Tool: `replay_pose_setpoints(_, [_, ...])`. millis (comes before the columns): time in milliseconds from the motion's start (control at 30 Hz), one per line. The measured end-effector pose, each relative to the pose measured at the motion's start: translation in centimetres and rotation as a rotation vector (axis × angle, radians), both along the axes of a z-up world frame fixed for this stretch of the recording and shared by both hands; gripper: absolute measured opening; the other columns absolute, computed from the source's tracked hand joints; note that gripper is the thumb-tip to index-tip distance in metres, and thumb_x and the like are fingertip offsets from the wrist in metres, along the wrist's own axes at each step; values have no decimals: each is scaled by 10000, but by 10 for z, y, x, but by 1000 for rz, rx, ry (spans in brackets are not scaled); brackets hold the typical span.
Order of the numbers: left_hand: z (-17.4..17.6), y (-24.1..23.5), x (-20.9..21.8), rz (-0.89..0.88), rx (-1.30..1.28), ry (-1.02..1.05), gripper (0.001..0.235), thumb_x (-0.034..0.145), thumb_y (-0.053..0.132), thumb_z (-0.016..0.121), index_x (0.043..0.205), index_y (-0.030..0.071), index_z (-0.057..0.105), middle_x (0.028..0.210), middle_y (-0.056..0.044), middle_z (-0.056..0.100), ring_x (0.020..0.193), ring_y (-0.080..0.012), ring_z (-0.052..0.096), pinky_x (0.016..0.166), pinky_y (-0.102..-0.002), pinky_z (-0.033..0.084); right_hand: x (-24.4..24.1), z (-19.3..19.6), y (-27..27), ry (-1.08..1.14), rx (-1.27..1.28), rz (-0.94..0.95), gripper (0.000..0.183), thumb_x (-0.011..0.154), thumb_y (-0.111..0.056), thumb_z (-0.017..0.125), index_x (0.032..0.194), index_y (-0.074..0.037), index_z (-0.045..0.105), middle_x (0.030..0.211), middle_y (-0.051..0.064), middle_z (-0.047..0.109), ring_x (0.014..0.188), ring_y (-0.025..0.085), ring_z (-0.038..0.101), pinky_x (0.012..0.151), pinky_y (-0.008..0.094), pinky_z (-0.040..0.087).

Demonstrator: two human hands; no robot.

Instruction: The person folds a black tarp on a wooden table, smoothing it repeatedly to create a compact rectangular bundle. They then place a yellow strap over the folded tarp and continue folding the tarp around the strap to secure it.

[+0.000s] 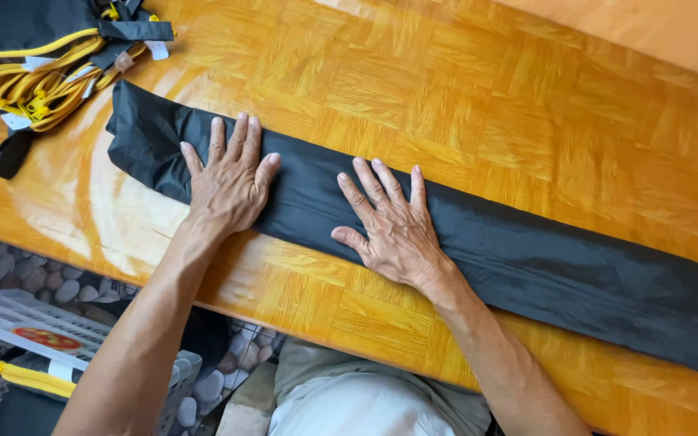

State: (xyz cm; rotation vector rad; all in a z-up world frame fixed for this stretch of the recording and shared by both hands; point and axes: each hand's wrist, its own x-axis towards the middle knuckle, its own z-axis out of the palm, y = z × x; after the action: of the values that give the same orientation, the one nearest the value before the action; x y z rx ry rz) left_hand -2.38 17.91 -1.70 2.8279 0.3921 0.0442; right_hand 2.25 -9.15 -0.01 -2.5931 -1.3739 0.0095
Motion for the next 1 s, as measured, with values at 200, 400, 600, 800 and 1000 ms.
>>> replay_pose_setpoints(200, [-8, 31, 0, 49, 15, 2, 721, 1090, 583, 246, 1647, 124, 247, 1697, -125, 260, 1556, -314, 229, 1179, -671, 211, 0, -4, 0, -43, 37, -17, 773, 1007, -664, 445, 1606, -184, 358, 1675, 185, 234, 1523, 431, 230, 1177, 734, 33])
replay_pose_setpoints(400, [-22, 73, -8, 125, 26, -29, 736, 1112, 587, 247, 1637, 74, 302, 1687, -149, 302, 1541, -312, 257, 1137, -568, 253, 2, -9, 0, -57, 82, -25, 770, 984, -677, 479, 1588, -206, 402, 1653, 204, 279, 1512, 442, 263, 1179, 725, 64])
replay_pose_setpoints(600, [-27, 71, -6, 109, -25, -117, 759, 1120, 614, 279, 1649, 70, 296, 1694, -194, 288, 1580, -333, 182, 1176, -709, -100, 3, -5, -5, -95, 89, -26, 954, 841, -829, 543, 1580, -239, 417, 1653, 207, 290, 1521, 435, 264, 1181, 736, 49])
replay_pose_setpoints(800, [-23, 76, 10, 94, -31, -133, 759, 1125, 585, 292, 1641, 29, 296, 1681, -228, 294, 1569, -369, 181, 1160, -744, -44, 18, -8, 3, -117, 74, -21, 977, 829, -824, 578, 1593, -243, 399, 1647, 227, 292, 1508, 440, 290, 1145, 781, 99])
replay_pose_setpoints(1000, [-26, 82, 33, 86, -36, -133, 786, 1116, 614, 246, 1649, 37, 262, 1690, -225, 265, 1576, -362, 145, 1149, -757, -46, 36, -7, 7, -99, 35, -46, 956, 865, -824, 527, 1613, -252, 363, 1672, 207, 250, 1525, 433, 259, 1149, 782, 75])
